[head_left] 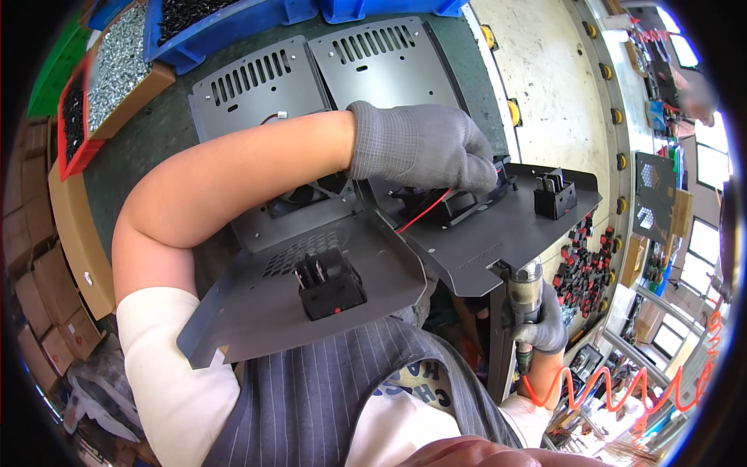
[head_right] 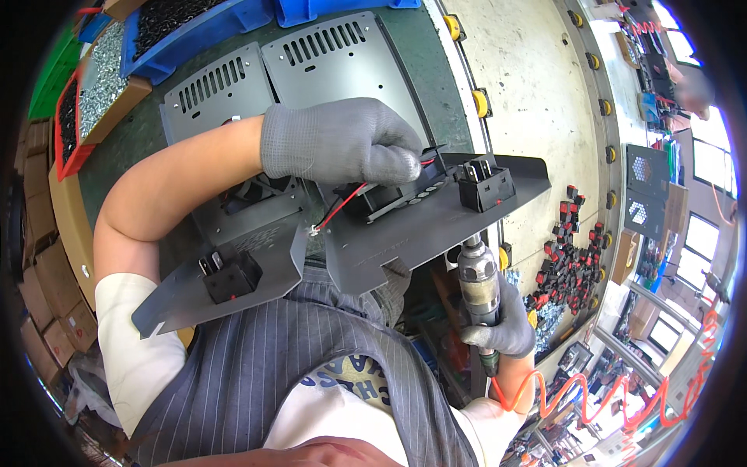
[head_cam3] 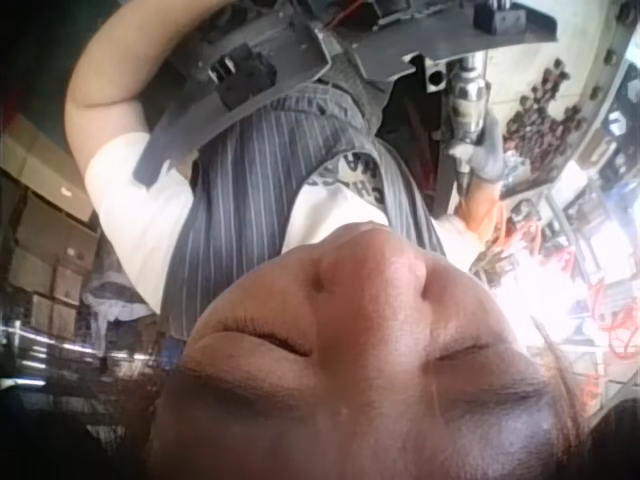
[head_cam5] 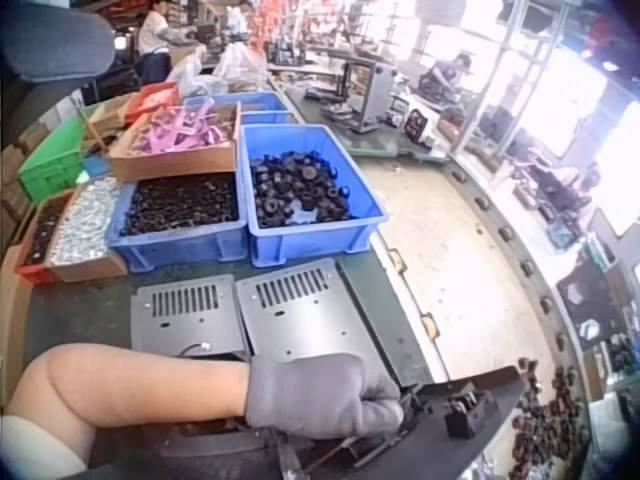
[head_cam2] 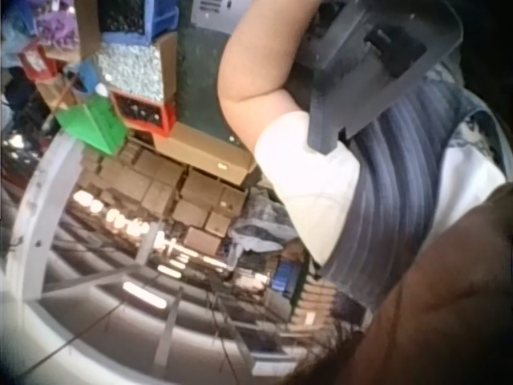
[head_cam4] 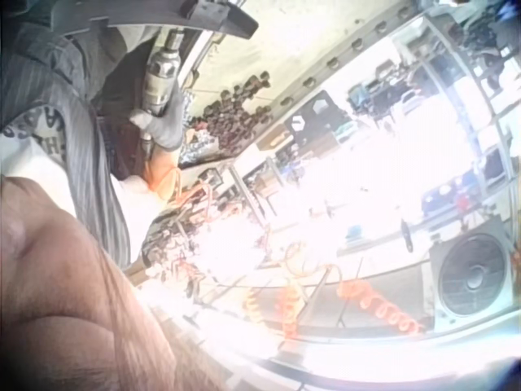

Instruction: Assembling metal enclosure parts and installing cooling fans using a power screwdriver.

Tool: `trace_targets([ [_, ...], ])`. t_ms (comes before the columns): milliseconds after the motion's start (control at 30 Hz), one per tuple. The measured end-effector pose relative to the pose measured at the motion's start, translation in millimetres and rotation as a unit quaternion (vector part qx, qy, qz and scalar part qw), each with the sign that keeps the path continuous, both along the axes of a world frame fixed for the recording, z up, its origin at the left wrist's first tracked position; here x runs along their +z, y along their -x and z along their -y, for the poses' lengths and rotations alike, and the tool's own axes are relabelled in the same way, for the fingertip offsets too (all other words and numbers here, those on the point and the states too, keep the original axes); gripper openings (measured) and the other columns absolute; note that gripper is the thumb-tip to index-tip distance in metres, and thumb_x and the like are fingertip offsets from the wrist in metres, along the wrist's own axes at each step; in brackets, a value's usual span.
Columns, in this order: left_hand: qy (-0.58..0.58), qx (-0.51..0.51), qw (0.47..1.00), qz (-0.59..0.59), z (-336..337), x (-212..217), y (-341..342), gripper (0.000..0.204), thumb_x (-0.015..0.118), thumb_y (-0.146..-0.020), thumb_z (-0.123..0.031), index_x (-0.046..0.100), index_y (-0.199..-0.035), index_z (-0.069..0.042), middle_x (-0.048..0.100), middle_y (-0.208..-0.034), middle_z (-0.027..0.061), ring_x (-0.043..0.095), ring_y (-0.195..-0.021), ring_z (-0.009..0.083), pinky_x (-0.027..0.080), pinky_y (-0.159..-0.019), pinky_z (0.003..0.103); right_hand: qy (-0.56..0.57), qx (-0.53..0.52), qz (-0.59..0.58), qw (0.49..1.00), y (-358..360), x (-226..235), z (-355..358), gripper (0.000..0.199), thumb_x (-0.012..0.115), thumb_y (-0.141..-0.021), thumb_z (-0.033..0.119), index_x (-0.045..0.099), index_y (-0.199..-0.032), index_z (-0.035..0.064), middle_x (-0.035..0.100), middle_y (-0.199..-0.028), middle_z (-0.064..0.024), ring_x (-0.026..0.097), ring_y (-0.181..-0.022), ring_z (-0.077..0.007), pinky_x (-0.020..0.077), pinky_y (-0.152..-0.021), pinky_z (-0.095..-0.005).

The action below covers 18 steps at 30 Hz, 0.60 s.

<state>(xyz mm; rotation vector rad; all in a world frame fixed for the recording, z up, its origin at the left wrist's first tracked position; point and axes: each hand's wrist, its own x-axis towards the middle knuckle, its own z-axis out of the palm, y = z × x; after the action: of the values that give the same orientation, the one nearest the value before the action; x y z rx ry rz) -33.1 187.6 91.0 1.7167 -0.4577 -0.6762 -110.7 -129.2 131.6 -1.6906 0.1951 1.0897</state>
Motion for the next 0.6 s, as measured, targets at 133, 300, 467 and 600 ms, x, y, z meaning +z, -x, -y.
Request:
trace_targets([
  [133,-0.004,-0.011,1.000,0.012,3,4,0,0.032,0.054,-0.082,-0.030,0.060,-0.081,0.001,0.056,-0.067,0.0080,0.051,-0.066,0.0126,0.044,-0.065,0.029,0.015,0.002,0.077,0.997,-3,1,-5,0.068,0.083,-0.046,0.028,0.052,-0.097,-0.0050,0.059,-0.067,-0.0062,0.056,-0.054,-0.0135,0.0449,-0.049,-0.0250],
  [300,0.003,0.006,1.000,0.025,9,-1,5,0.033,0.054,-0.083,-0.029,0.061,-0.083,0.003,0.059,-0.073,0.0081,0.054,-0.073,0.0136,0.045,-0.067,0.029,0.059,0.070,0.066,0.994,-8,5,-3,0.072,0.085,-0.049,0.026,0.052,-0.108,0.0014,0.057,-0.067,-0.0007,0.050,-0.057,-0.0079,0.0415,-0.054,-0.0233],
  [467,0.204,0.210,0.910,-0.293,-12,-5,14,0.035,0.050,-0.084,-0.022,0.053,-0.110,0.001,0.053,-0.087,0.0038,0.047,-0.065,0.0093,0.042,-0.053,0.021,0.018,0.024,0.095,0.995,4,2,7,0.075,0.084,-0.050,0.028,0.051,-0.111,0.0005,0.055,-0.071,0.0003,0.049,-0.059,-0.0081,0.0417,-0.056,-0.0234],
  [600,0.232,0.262,0.872,-0.341,-46,1,22,0.031,0.041,-0.088,-0.010,0.045,-0.117,0.003,0.048,-0.082,0.0017,0.039,-0.057,0.0029,0.030,-0.038,0.011,0.044,0.045,0.138,0.988,20,2,6,0.076,0.083,-0.051,0.031,0.051,-0.113,0.0003,0.054,-0.082,-0.0002,0.048,-0.072,-0.0099,0.0418,-0.068,-0.0253],
])
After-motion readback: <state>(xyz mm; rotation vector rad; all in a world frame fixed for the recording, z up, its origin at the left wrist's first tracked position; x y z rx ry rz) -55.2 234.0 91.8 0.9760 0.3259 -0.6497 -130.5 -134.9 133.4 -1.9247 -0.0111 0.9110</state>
